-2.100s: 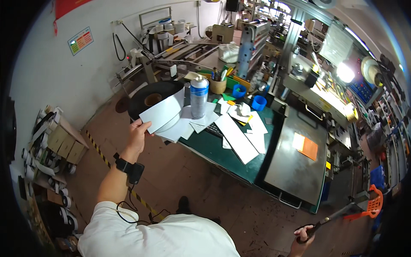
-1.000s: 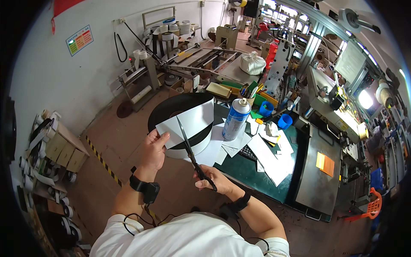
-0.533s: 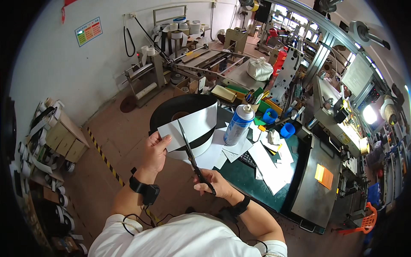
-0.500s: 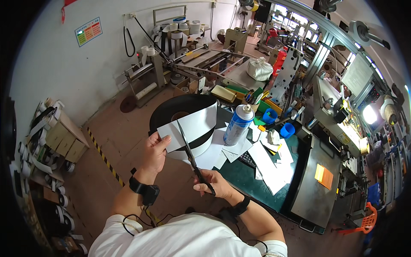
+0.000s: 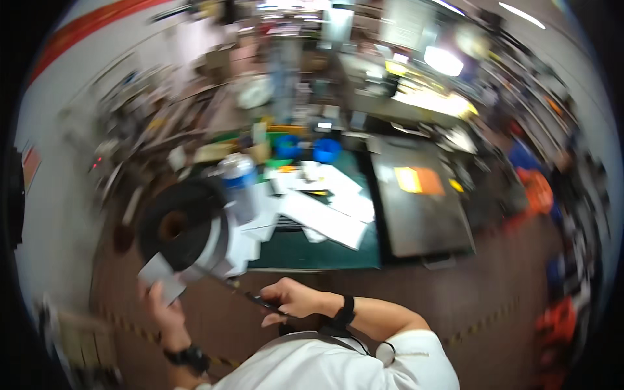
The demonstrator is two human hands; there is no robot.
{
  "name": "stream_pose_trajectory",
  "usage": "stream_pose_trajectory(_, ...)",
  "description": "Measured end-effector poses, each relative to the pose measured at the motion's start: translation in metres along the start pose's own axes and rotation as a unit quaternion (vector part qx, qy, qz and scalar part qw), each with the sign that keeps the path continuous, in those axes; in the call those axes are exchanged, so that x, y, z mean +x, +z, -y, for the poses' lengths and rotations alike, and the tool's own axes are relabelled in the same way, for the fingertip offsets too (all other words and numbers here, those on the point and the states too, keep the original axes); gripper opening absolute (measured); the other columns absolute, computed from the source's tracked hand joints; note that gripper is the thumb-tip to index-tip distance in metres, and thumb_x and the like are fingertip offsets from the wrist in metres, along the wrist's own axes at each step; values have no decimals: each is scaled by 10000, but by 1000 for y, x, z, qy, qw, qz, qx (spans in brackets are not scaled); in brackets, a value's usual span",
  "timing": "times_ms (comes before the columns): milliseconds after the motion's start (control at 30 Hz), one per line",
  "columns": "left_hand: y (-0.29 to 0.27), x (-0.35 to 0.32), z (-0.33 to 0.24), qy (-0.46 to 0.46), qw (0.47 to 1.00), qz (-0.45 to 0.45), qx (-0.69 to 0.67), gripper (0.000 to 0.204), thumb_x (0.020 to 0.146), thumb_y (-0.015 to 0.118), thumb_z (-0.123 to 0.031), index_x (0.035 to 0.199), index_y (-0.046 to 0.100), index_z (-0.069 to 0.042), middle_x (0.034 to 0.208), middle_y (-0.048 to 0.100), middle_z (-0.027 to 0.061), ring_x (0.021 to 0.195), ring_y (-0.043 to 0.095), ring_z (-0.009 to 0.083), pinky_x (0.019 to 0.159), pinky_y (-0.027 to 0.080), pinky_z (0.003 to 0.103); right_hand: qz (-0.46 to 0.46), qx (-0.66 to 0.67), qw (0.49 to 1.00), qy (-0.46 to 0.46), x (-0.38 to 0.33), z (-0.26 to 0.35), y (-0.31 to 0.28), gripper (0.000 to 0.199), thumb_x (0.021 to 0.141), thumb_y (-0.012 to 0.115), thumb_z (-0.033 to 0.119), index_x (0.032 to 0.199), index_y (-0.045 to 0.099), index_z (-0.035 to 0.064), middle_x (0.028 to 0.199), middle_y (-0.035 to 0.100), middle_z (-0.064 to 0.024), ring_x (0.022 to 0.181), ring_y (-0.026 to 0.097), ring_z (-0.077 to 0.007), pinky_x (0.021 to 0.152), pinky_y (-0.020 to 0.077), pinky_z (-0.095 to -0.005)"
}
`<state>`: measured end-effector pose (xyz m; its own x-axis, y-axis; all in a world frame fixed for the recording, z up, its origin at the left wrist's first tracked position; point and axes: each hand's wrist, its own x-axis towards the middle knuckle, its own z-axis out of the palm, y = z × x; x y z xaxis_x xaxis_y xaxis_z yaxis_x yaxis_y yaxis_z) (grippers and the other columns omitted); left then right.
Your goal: Manually cutting and applying adhesive labels to electronic components using a press machine.
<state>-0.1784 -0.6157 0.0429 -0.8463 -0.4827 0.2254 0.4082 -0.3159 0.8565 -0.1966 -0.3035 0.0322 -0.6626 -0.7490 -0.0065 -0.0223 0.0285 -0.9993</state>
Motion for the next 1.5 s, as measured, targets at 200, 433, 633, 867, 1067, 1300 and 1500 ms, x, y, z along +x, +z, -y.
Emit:
stream_pose_trajectory(200,72,-29,11,-6,992,120,41,353,915,594,-41,1260,535,6,1173,626,78,1035,588,137,890,473,297,-137,-41,987,-73,-113,43,-30,316,814,837,221,899,629,-1,704,603,0,686,619,-92,586,491,-231)
stream_pose_trajectory(433,150,-65,22,-86,943,302,107,232,890,630,33,1108,563,-11,989,649,41,901,579,80,826,430,234,-583,7,802,-132,-275,76,-88,62,878,640,12,913,594,-11,698,622,-52,584,645,-124,537,532,-255)
stream_pose_trajectory(633,245,-123,53,-120,931,321,129,151,880,625,65,974,555,-30,872,625,2,809,556,58,779,430,225,-662,6,738,130,-451,48,-167,140,850,721,100,819,616,14,622,615,-26,525,604,-119,507,499,-259)
stream_pose_trajectory(867,375,-187,102,23,832,530,161,292,727,570,183,934,653,-6,1037,706,113,1080,664,252,937,500,322,-460,-287,760,359,-518,11,-232,341,725,835,255,725,643,-27,630,628,-129,578,644,-220,566,499,-364)
stream_pose_trajectory(1067,441,-189,103,129,789,541,262,334,622,554,171,850,704,-20,1142,700,148,1238,585,344,1018,469,402,-399,-402,790,233,-498,-12,-297,336,694,821,234,847,675,-28,718,662,-165,666,646,-330,639,518,-388)
stream_pose_trajectory(1300,488,-159,144,168,753,561,298,361,650,558,166,869,732,-61,1172,686,138,1229,584,330,1032,459,395,-363,-511,769,127,-463,-18,-347,363,701,778,241,948,690,-8,854,687,-186,808,662,-384,757,546,-432)
stream_pose_trajectory(1500,528,-129,206,146,729,590,316,337,675,596,137,876,738,-93,1163,685,126,1201,598,320,997,487,381,-322,-474,816,71,-459,11,-364,307,753,771,232,949,691,10,857,682,-152,814,667,-335,736,541,-392)
